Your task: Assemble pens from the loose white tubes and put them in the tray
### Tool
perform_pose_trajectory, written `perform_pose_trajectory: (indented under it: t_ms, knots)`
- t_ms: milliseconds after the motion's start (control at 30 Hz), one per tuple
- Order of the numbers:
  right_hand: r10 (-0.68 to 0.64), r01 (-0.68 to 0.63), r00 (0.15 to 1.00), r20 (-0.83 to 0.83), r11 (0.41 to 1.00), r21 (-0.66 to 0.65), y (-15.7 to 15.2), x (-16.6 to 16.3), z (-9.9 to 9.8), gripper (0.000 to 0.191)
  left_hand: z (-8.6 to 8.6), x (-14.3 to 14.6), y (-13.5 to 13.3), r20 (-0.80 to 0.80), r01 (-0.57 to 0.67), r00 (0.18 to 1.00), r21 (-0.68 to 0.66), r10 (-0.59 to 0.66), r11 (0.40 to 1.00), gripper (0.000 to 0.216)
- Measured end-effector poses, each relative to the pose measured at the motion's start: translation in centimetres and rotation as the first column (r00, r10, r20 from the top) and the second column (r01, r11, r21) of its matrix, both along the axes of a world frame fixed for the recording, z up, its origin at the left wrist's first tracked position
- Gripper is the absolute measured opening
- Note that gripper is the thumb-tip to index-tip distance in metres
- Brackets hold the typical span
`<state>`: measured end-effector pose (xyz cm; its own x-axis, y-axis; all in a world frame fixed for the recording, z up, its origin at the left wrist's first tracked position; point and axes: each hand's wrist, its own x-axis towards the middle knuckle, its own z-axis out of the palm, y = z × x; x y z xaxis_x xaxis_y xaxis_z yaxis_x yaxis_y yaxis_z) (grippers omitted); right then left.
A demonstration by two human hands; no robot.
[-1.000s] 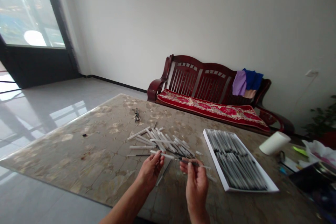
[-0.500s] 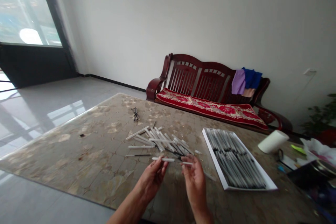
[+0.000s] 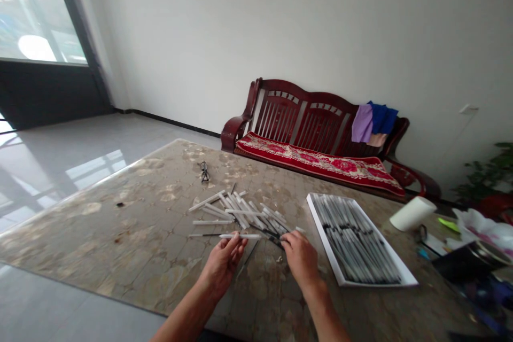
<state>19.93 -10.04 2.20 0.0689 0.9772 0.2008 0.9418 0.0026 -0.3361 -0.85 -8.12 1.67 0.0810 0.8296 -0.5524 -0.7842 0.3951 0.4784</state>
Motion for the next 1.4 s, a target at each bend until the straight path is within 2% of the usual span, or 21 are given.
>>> perform_pose_trajectory:
  t_ms: [167, 300, 367, 433, 533, 633, 900, 1133, 1300, 1400]
  knots:
    - [-0.007, 0.021, 0.988, 0.153, 0.996, -0.092, 0.5, -0.6, -0.1, 0.015, -0.1, 0.3, -0.2, -0.037, -0.002, 0.999, -0.020, 0.001, 1.000, 0.018]
    - [-0.043, 0.056, 0.988, 0.145, 0.995, -0.084, 0.7, -0.8, -0.4, 0.013, -0.3, 0.6, -0.2, -0.032, 0.000, 0.999, -0.010, 0.000, 1.000, 0.019]
    - [-0.057, 0.058, 0.998, 0.031, 0.998, -0.022, 0.6, -1.1, -0.6, 0.014, -0.4, 0.7, -0.2, -0.026, -0.004, 1.000, 0.004, 0.004, 1.000, 0.019]
    - [-0.053, 0.060, 0.981, -0.186, 0.998, 0.036, 0.3, -1.5, -0.7, 0.015, -0.4, 0.9, -0.2, -0.027, -0.004, 1.000, 0.015, 0.005, 1.000, 0.019]
    - [0.005, 0.040, 0.860, -0.511, 0.996, 0.078, -0.3, -2.6, -0.5, 0.016, -0.2, 1.1, -0.3, -0.036, 0.009, 0.999, 0.021, -0.008, 1.000, 0.019]
    - [0.061, 0.035, 0.766, -0.640, 0.990, 0.135, -0.9, -3.7, -0.1, 0.016, 0.0, 1.2, -0.5, -0.035, 0.012, 0.999, 0.020, -0.011, 1.000, 0.020]
    - [0.102, 0.043, 0.752, -0.651, 0.978, 0.203, -1.2, -4.3, 0.2, 0.014, -0.3, 1.3, -0.6, -0.026, 0.005, 1.000, 0.043, -0.004, 0.999, 0.018]
    - [0.152, 0.019, 0.784, -0.602, 0.963, 0.268, -1.4, -4.3, 0.1, 0.011, -0.6, 1.3, -0.6, -0.048, 0.015, 0.999, 0.071, -0.012, 0.997, 0.016]
    - [0.144, 0.028, 0.760, -0.634, 0.967, 0.252, -1.2, -4.1, -0.4, 0.011, -0.8, 1.3, -0.7, -0.078, 0.020, 0.997, 0.107, -0.012, 0.994, 0.013]
    - [0.152, 0.007, 0.798, -0.584, 0.965, 0.261, -1.3, -4.0, -0.4, 0.011, -0.9, 1.3, -0.8, -0.099, 0.010, 0.995, 0.153, 0.006, 0.988, 0.022]
